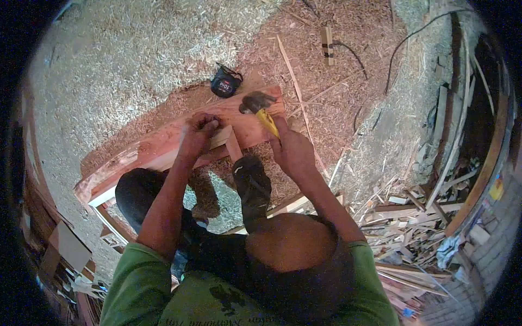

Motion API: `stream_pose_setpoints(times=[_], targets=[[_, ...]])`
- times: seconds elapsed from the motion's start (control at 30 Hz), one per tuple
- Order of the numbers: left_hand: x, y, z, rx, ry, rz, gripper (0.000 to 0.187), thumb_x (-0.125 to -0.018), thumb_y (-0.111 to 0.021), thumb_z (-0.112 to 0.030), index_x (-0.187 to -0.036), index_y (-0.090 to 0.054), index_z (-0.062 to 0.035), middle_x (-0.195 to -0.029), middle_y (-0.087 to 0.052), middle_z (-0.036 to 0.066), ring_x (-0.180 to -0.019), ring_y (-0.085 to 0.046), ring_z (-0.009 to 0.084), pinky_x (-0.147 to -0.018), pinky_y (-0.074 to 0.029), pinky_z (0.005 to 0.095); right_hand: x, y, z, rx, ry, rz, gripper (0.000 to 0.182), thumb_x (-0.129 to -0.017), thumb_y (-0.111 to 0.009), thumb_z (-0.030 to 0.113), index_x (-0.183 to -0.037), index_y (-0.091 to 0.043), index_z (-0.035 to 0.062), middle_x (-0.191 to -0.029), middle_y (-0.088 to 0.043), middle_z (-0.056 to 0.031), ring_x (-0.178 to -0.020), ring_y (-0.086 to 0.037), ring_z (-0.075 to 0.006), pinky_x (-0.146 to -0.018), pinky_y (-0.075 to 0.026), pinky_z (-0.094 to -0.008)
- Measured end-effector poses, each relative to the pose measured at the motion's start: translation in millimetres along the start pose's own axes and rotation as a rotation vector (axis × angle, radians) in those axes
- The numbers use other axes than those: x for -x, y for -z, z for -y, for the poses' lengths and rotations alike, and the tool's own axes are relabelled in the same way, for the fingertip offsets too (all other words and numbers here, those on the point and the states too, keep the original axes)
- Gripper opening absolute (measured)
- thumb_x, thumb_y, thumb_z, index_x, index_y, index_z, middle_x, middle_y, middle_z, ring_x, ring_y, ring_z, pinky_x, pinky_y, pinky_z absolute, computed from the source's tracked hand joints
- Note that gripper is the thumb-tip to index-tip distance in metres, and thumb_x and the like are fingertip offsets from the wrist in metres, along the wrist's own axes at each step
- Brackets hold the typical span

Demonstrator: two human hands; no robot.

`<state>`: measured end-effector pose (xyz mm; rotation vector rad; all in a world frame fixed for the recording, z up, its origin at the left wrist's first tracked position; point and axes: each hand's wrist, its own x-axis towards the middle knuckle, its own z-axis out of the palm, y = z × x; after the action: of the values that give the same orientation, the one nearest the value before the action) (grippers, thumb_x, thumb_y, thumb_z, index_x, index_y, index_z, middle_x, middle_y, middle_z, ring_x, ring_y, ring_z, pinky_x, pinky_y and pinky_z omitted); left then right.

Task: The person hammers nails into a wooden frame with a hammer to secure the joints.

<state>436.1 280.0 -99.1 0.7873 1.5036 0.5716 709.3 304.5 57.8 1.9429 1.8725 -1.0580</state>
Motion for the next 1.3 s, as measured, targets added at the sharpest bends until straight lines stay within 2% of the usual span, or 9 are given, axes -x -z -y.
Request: stream_pose_setpoints(times=[0.23, 0.43, 0.63, 0.83, 0.93, 1.03, 1.13, 1.23, 1.3], targets=[[12, 1, -29, 0.021, 0.047, 0.010, 0.020, -0.097, -0.075, -0.022, -0.104, -0.078, -0.0034, -0.091, -0.074, 0.006, -0.083, -0.068, 0.0178, -0.079, -0.053, 0.0369, -23, 8, -2, 0.226, 0.097, -0.013, 0.049, -0.100, -0.066, 0.016, -0.148, -0.056, 0.0171, -0.105, -0.074, -0.0182, -0.093, -0.074, -0.0425, -0.076, -0.059, -0.0533], [9, 2, -32, -0.038, 0.022, 0.026, 0.025, -0.095, -0.076, -0.028, -0.105, -0.078, -0.0044, -0.094, -0.078, 0.007, -0.086, -0.072, 0.0187, -0.080, -0.054, 0.0373, -53, 51, 53, 0.277, 0.162, 0.089, 0.063, -0.100, -0.068, 0.021, -0.160, -0.051, 0.0296, -0.100, -0.074, -0.0175, -0.084, -0.074, -0.0386, -0.073, -0.059, -0.0504], [9, -6, -13, -0.040, 0.103, -0.012, 0.026, -0.095, -0.075, -0.030, -0.107, -0.080, -0.0087, -0.097, -0.079, 0.009, -0.087, -0.074, 0.0223, -0.082, -0.056, 0.0384, -96, 80, 98, 0.146, 0.410, -0.075, 0.065, -0.101, -0.068, 0.023, -0.163, -0.048, 0.0333, -0.086, -0.073, -0.0172, -0.078, -0.073, -0.0392, -0.070, -0.058, -0.0504], [14, -6, -31, -0.115, 0.141, -0.027, 0.027, -0.094, -0.073, -0.033, -0.108, -0.081, -0.0124, -0.099, -0.080, 0.010, -0.094, -0.077, 0.0269, -0.086, -0.056, 0.0396, -118, 80, 115, 0.171, 0.302, 0.024, 0.059, -0.101, -0.068, 0.024, -0.158, -0.054, 0.0332, -0.083, -0.073, -0.0180, -0.075, -0.073, -0.0394, -0.069, -0.057, -0.0507], [12, 3, -50, -0.219, 0.289, 0.069, 0.028, -0.094, -0.072, -0.034, -0.110, -0.080, -0.0127, -0.101, -0.079, 0.011, -0.097, -0.076, 0.0290, -0.087, -0.056, 0.0419, -124, 59, 85, 0.204, 0.597, 0.049, 0.055, -0.102, -0.065, 0.025, -0.156, -0.054, 0.0297, -0.087, -0.074, -0.0173, -0.079, -0.074, -0.0402, -0.068, -0.060, -0.0522], [14, -4, -35, -0.254, 0.037, -0.029, 0.028, -0.093, -0.072, -0.036, -0.108, -0.080, -0.0138, -0.102, -0.079, 0.010, -0.098, -0.076, 0.0314, -0.087, -0.056, 0.0446, -128, 83, 104, 0.227, 0.302, 0.142, 0.058, -0.101, -0.069, 0.027, -0.157, -0.055, 0.0344, -0.086, -0.074, -0.0193, -0.077, -0.074, -0.0400, -0.072, -0.059, -0.0520], [15, -6, -36, -0.191, 0.149, -0.033, 0.027, -0.093, -0.073, -0.038, -0.106, -0.080, -0.0153, -0.101, -0.079, 0.009, -0.098, -0.076, 0.0334, -0.087, -0.056, 0.0459, -129, 87, 123, -0.016, 0.197, -0.011, 0.057, -0.100, -0.069, 0.028, -0.156, -0.056, 0.0363, -0.087, -0.074, -0.0201, -0.078, -0.074, -0.0401, -0.073, -0.059, -0.0529], [9, -4, -32, -0.319, 0.158, 0.023, 0.027, -0.093, -0.074, -0.038, -0.105, -0.080, -0.0151, -0.099, -0.079, 0.010, -0.096, -0.076, 0.0342, -0.086, -0.056, 0.0461, -125, 64, 96, 0.355, 0.495, 0.143, 0.054, -0.102, -0.066, 0.026, -0.155, -0.056, 0.0277, -0.091, -0.075, -0.0200, -0.081, -0.075, -0.0405, -0.070, -0.059, -0.0554], [11, -4, -31, -0.280, 0.096, -0.006, 0.027, -0.092, -0.074, -0.038, -0.106, -0.080, -0.0147, -0.098, -0.079, 0.010, -0.095, -0.076, 0.0339, -0.085, -0.056, 0.0465, -120, 73, 95, 0.281, 0.415, 0.185, 0.055, -0.102, -0.065, 0.025, -0.156, -0.055, 0.0275, -0.090, -0.075, -0.0198, -0.080, -0.074, -0.0407, -0.069, -0.059, -0.0552]])
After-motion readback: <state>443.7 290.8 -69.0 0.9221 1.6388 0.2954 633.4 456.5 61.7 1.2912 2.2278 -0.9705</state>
